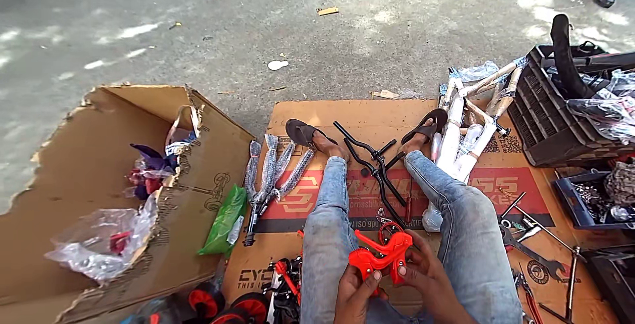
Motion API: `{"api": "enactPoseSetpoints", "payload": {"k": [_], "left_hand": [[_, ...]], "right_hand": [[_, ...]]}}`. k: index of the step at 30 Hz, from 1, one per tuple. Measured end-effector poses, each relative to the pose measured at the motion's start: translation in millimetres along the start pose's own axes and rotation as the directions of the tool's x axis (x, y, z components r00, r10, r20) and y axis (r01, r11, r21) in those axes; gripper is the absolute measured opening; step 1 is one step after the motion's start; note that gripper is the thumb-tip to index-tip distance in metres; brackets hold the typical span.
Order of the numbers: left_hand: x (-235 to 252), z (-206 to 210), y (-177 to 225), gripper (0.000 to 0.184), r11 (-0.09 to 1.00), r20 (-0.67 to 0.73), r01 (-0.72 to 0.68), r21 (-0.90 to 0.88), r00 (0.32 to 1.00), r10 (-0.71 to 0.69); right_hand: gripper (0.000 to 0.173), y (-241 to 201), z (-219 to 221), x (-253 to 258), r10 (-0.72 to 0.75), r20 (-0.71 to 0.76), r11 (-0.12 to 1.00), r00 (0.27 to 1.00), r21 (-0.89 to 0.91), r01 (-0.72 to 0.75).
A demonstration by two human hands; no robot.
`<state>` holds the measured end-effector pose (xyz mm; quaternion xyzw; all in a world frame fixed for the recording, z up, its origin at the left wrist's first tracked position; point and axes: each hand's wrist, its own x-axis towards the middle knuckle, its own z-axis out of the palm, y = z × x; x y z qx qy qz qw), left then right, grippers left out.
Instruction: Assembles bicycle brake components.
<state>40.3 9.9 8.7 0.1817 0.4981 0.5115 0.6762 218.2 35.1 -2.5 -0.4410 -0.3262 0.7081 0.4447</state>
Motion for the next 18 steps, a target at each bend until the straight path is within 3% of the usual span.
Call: {"api": "enactPoseSetpoints", "payload": {"k": [7,12,18], "left_hand": [[1.3,5.0,-0.7,0.03,0.996,-0.03,0.007,0.09,1.0,-0.005],[3.7,2.8,-3.3,0.029,0.996,-0.031,0.028,0.09,0.999,-0.025],[2.8,5.5,-2.3,0.029,0.992,-0.047,0.036,0.125,0.998,-0.03]], "right_hand": [[0.081,-4.7,-11.3,2.4,0.045,-0.055,0.998,0.998,0.039,-0.043],[0.083,-5.5,-18.4,4.1,-0.046,-0.088,0.999,0.995,0.002,0.046],[0.082,-5.7,-17.8,4.1,-0.037,-0.11,0.999,0.993,-0.005,0.037]]}}
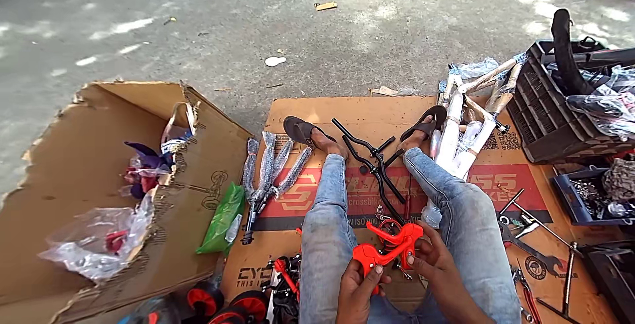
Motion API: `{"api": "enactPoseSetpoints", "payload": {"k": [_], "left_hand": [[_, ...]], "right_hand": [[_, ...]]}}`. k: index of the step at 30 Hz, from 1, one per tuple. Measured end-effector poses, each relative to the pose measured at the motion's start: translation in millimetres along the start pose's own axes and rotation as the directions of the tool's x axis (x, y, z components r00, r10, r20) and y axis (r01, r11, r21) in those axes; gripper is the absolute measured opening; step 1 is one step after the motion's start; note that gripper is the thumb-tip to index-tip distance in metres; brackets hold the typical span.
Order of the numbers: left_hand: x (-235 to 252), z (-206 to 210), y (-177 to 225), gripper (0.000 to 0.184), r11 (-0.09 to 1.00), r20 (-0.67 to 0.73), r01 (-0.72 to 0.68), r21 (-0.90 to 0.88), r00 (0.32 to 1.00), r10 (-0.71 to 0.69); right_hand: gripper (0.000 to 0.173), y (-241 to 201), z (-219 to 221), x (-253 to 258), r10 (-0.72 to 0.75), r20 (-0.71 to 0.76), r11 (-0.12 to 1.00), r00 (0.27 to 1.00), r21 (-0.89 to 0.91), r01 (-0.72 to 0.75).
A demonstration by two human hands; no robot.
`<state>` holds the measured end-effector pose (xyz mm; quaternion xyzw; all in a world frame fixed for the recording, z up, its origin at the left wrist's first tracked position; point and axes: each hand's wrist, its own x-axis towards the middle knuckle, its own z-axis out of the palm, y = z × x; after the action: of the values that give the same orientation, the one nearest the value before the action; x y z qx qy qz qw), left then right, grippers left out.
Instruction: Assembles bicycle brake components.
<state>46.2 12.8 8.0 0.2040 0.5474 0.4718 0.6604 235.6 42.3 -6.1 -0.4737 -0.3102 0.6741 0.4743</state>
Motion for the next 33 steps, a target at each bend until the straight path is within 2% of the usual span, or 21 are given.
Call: {"api": "enactPoseSetpoints", "payload": {"k": [9,16,20,26,29,33], "left_hand": [[1.3,0.7,-1.4,0.027,1.0,-0.011,-0.012,0.019,1.0,0.013],[1.9,0.8,-1.1,0.022,1.0,-0.029,-0.003,0.026,1.0,0.004],[1.8,0.7,-0.1,0.023,1.0,-0.033,0.005,0.021,0.999,-0.004],[-0.3,-1.1,0.6,0.032,1.0,0.007,0.006,-0.031,1.0,-0.005],[-2.1,-3.3,0.3,0.033,0.998,0.015,-0.041,-0.049,0.999,0.042],[-3.9,-9.2,0.1,0.025,0.99,0.029,-0.136,-0.033,0.99,0.137]], "right_hand": [[0.08,4.1,2.3,-1.9,0.024,0.021,1.0,0.999,-0.02,-0.024],[0.062,5.4,3.0,-0.9,-0.002,-0.01,1.0,1.0,0.024,0.002],[0.075,3.5,3.8,-0.3,0.008,-0.031,1.0,0.999,0.018,-0.008],[0.069,12.3,-7.2,4.1,-0.07,-0.047,0.997,0.996,-0.044,0.068],[0.069,14.0,-10.2,5.8,-0.058,-0.089,0.998,0.994,-0.018,0.056],[0.066,6.7,-8.8,4.7,-0.036,-0.024,0.999,0.999,0.038,0.037]]}}
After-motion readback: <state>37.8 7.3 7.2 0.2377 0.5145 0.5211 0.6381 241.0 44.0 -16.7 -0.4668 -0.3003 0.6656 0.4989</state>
